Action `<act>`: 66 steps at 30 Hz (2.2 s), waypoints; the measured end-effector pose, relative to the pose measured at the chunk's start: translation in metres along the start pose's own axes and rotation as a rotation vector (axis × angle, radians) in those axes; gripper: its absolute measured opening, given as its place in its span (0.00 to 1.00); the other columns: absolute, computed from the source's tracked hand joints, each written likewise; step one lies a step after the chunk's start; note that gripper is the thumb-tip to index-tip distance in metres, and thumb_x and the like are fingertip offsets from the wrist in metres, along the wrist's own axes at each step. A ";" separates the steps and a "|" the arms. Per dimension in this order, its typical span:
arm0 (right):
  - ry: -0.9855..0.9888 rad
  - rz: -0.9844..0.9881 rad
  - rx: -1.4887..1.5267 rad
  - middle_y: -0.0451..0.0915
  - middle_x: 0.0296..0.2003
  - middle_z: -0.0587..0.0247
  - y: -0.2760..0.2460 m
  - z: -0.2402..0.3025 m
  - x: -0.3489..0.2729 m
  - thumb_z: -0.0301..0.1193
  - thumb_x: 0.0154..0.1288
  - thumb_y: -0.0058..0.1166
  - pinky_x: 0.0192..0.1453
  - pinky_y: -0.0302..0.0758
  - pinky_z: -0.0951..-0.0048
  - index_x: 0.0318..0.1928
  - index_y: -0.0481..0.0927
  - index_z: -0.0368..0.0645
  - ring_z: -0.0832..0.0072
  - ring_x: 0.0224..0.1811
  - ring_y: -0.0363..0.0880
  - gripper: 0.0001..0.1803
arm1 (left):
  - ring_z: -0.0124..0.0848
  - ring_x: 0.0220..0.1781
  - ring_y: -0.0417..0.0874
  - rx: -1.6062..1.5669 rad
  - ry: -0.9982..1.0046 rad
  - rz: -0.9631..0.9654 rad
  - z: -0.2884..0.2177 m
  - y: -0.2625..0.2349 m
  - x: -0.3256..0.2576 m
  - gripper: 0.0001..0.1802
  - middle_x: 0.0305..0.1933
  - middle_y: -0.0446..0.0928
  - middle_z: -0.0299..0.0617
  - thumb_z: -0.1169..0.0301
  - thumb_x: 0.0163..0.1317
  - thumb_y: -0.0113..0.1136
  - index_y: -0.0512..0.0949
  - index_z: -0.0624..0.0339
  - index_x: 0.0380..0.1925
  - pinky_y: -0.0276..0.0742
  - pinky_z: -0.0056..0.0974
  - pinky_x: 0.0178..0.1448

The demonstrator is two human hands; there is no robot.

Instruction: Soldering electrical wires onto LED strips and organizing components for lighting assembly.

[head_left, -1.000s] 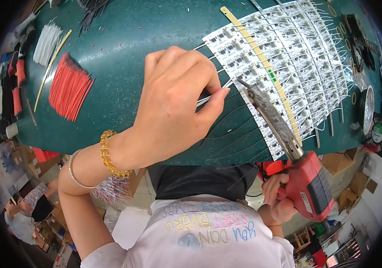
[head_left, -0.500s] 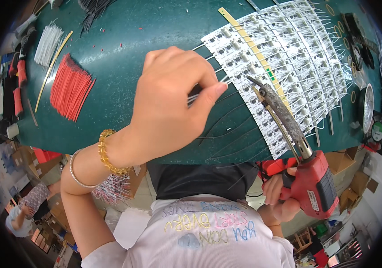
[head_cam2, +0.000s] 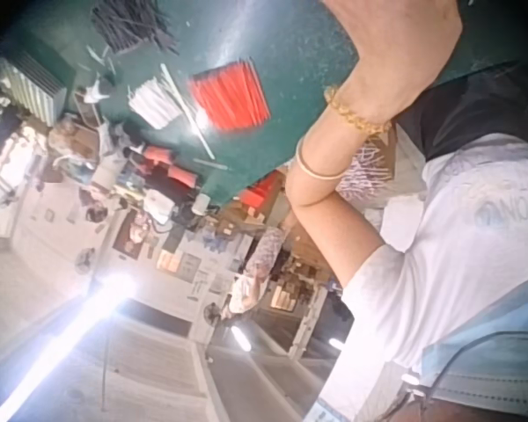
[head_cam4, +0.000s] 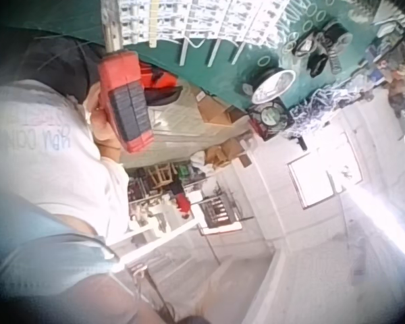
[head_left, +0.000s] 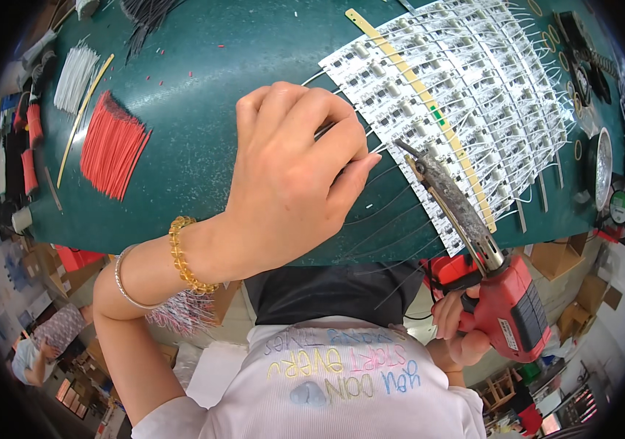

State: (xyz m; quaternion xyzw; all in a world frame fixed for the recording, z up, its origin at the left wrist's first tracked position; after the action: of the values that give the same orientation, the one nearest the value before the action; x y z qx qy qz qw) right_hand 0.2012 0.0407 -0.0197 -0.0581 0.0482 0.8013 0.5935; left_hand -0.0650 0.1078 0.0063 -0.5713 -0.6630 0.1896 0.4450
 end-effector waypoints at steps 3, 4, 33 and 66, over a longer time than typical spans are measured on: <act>0.034 -0.010 0.032 0.67 0.12 0.72 -0.001 0.001 -0.001 0.64 0.60 0.50 0.20 0.65 0.76 0.51 0.64 0.35 0.79 0.12 0.66 0.41 | 0.38 0.42 0.74 0.001 0.020 -0.014 0.000 -0.001 -0.001 0.09 0.36 0.77 0.36 0.77 0.44 0.71 0.78 0.56 0.22 0.63 0.41 0.50; 0.054 -0.018 0.004 0.68 0.13 0.71 0.000 0.002 0.000 0.64 0.60 0.50 0.20 0.64 0.76 0.45 0.65 0.36 0.78 0.13 0.66 0.39 | 0.37 0.42 0.74 0.003 0.026 -0.016 -0.001 -0.001 -0.001 0.09 0.36 0.77 0.35 0.77 0.44 0.71 0.78 0.56 0.22 0.63 0.40 0.50; -0.156 0.048 0.142 0.66 0.12 0.73 -0.011 0.000 -0.007 0.65 0.61 0.49 0.19 0.65 0.77 0.62 0.60 0.33 0.80 0.11 0.65 0.47 | 0.34 0.32 0.76 -0.035 0.044 0.017 -0.023 -0.014 0.001 0.08 0.25 0.77 0.36 0.78 0.45 0.72 0.81 0.58 0.25 0.68 0.40 0.49; 0.157 0.015 -0.422 0.69 0.14 0.73 -0.029 -0.010 -0.029 0.60 0.65 0.42 0.31 0.62 0.70 0.14 0.68 0.49 0.73 0.22 0.70 0.32 | 0.43 0.36 0.73 0.109 0.099 -0.007 -0.030 0.015 -0.013 0.12 0.30 0.74 0.40 0.79 0.47 0.67 0.73 0.59 0.28 0.65 0.45 0.45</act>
State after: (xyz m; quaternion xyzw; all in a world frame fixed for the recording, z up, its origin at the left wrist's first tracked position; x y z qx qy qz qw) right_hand 0.2383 0.0200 -0.0257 -0.2428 -0.0741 0.7909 0.5567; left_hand -0.0322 0.0922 0.0060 -0.5525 -0.6310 0.1955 0.5083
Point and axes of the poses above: each hand's wrist, its own x-axis towards the middle knuckle, its own y-axis out of the palm, z = x × y, the point moved 6 cm from there along x, towards the middle knuckle
